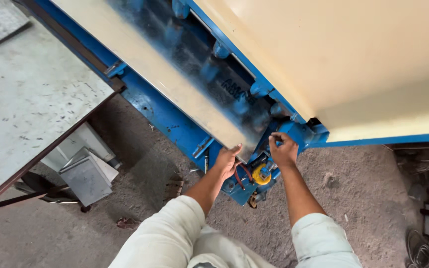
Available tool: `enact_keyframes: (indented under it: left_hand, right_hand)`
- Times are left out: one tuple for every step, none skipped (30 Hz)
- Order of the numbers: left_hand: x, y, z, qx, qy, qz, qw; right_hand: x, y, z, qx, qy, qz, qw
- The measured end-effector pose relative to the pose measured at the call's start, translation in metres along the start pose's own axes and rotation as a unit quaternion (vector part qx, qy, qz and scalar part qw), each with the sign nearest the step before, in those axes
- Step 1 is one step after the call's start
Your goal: The person repeatedly picks up rectangular metal sheets from a table and feeds them into a blue industrial bending machine. They align each sheet, operate the machine to bend the edge, and then place the finished piece onto a growing stack. The process is repeated for multiple sheets throughout the clip.
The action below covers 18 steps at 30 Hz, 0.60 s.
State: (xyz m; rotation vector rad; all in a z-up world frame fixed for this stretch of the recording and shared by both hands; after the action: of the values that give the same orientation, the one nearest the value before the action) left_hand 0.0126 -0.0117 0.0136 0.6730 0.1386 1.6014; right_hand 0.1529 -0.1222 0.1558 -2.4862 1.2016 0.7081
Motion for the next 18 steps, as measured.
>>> enact_keyframes:
  left_hand:
    - [0.001,0.01,0.002,0.001,-0.008,-0.011,1.0]
    - [0.001,0.023,0.001,0.002,-0.017,-0.022,1.0]
    - [0.004,0.036,-0.002,0.006,-0.025,-0.029,0.999]
    - [0.006,0.051,-0.008,0.011,-0.033,-0.035,0.999]
    - [0.01,0.069,-0.015,0.019,-0.04,-0.04,0.998]
    - [0.012,0.089,-0.023,0.026,-0.047,-0.045,0.998]
    - [0.014,0.115,-0.031,0.021,-0.035,-0.028,0.999]
    - [0.016,0.144,-0.039,0.016,-0.024,-0.01,1.0]
    - [0.019,0.172,-0.042,0.014,-0.007,0.011,1.0]
    - [0.022,0.202,-0.044,0.017,-0.009,0.02,1.0]
    - [0.025,0.242,-0.048,0.028,-0.008,0.037,0.999]
    - [0.028,0.278,-0.049,0.039,-0.007,0.054,0.998]
    - [0.031,0.311,-0.048,0.043,-0.012,0.091,0.995]
    - [0.031,0.344,-0.047,0.048,-0.017,0.126,0.991]
    - [0.031,0.377,-0.049,0.059,-0.023,0.162,0.985]
    - [0.029,0.408,-0.051,0.072,-0.057,0.171,0.981]
    - [0.031,0.437,-0.056,0.084,-0.098,0.177,0.976]
    - [0.031,0.467,-0.063,0.099,-0.137,0.18,0.969]
  right_hand:
    - [-0.006,0.002,-0.004,-0.006,-0.013,0.007,1.0]
    - [-0.013,0.005,-0.009,-0.013,-0.026,0.013,0.999]
    - [-0.021,0.005,-0.012,-0.022,-0.041,0.016,0.999]
    - [-0.027,0.003,-0.012,-0.055,-0.044,0.028,0.997]
    - [-0.032,0.002,-0.011,-0.091,-0.048,0.039,0.994]
    - [-0.036,-0.001,-0.009,-0.126,-0.05,0.05,0.989]
    - [-0.041,-0.006,-0.005,-0.142,-0.04,0.038,0.988]
    - [-0.045,-0.013,0.001,-0.157,-0.03,0.026,0.987]
    - [-0.052,-0.023,0.012,-0.178,-0.019,0.009,0.984]
    - [-0.059,-0.03,0.022,-0.21,0.017,-0.018,0.977]
    - [-0.07,-0.037,0.035,-0.247,0.05,-0.056,0.966]
    - [-0.08,-0.037,0.046,-0.281,0.085,-0.094,0.951]
    - [-0.087,-0.034,0.065,-0.371,0.027,-0.037,0.928]
    - [-0.095,-0.028,0.084,-0.458,-0.022,0.023,0.888]
    - [-0.109,-0.016,0.11,-0.545,-0.063,0.086,0.832]
    - [-0.125,0.001,0.134,-0.585,-0.076,0.103,0.801]
    - [-0.142,0.028,0.159,-0.619,-0.09,0.122,0.77]
    - [-0.16,0.061,0.184,-0.653,-0.1,0.143,0.737]
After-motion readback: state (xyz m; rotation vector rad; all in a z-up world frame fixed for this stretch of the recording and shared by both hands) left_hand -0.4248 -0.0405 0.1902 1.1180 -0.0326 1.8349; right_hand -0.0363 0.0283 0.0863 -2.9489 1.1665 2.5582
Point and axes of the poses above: each hand's wrist, its own y-axis away from the middle knuckle, its own z-axis out of the palm, x = y × z, the point moved 3 cm from there along -y, towards the middle knuckle, and after that the axes turned 12 degrees about -x, right-handed, at the moved point
